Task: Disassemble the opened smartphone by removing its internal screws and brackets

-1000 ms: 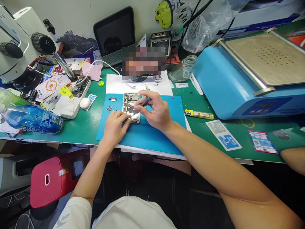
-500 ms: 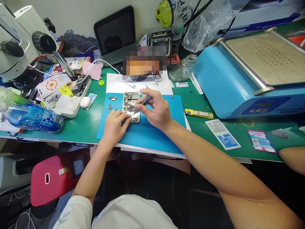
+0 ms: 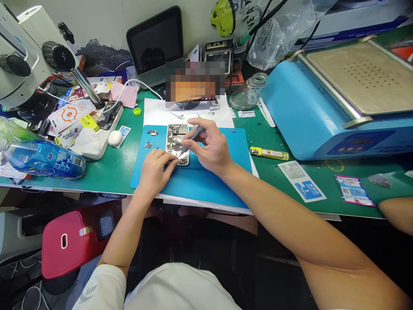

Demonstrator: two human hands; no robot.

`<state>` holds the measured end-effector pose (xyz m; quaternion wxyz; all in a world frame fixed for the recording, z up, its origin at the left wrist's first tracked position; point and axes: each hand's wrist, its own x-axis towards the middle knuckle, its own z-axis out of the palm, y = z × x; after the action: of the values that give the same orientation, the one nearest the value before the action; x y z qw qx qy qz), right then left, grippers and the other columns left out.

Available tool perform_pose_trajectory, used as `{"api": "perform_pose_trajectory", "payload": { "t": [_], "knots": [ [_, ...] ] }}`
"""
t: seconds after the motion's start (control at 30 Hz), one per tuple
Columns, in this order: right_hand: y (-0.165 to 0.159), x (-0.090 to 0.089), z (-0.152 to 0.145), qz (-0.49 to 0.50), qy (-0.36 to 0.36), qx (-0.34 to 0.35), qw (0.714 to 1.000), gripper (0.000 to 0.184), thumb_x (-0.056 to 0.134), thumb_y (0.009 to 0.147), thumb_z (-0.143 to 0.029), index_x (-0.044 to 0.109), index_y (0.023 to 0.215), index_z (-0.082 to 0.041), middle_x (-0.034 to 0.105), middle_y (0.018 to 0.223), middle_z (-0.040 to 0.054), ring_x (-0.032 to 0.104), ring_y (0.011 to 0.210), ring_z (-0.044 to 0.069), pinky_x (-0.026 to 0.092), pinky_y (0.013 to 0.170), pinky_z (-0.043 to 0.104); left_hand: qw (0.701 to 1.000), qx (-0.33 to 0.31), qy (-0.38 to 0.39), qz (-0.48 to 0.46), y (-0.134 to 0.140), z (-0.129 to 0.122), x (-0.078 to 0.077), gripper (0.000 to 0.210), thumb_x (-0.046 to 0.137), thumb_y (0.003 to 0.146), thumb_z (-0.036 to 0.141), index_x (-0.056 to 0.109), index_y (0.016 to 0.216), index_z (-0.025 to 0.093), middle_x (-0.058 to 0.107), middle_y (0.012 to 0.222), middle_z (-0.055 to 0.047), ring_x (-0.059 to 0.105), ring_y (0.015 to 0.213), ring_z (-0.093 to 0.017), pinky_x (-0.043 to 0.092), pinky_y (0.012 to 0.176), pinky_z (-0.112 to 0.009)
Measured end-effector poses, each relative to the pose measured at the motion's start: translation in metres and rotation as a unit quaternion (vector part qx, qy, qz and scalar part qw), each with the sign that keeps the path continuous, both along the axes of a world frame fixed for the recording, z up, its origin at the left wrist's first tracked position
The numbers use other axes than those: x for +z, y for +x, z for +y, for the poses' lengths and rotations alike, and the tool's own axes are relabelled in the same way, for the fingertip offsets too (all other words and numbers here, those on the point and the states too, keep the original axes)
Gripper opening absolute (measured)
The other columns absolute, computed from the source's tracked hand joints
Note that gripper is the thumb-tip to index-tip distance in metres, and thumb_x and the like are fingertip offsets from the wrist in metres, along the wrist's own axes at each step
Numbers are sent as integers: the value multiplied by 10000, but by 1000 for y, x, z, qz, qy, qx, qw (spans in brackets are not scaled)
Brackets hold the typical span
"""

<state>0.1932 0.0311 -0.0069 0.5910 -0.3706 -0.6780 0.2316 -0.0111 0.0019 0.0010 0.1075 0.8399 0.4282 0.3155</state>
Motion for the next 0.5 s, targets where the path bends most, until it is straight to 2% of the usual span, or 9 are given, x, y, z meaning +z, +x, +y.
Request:
{"api": "perform_pose_trajectory", "payload": {
  "t": [0.13,0.3,0.5],
  "knots": [
    [0,1,-2,-3,-15,-2,1000,546,680,989,-637,544,1397,-301,768,952,16,749,761,194,670,697,365,1000,9,-2,-5,0,-1,2,115,657,1068,254,739,995,221,738,954,-43,654,932,-218,513,865,-355],
    [0,6,-6,-21,-10,29,999,544,590,1044,-554,468,1511,-302,765,1010,29,741,818,199,681,756,394,1000,14,1,-22,0,-2,4,120,650,1072,243,726,983,219,741,958,-38,654,920,-208,513,867,-342],
    [0,2,-5,-15,-5,16,1000,538,614,1037,-516,450,1519,-341,742,1023,24,752,867,217,693,760,417,999,14,-2,-43,1,-3,5,80,684,1056,253,739,1012,213,754,976,-40,682,929,-205,530,886,-343]
  ]
}}
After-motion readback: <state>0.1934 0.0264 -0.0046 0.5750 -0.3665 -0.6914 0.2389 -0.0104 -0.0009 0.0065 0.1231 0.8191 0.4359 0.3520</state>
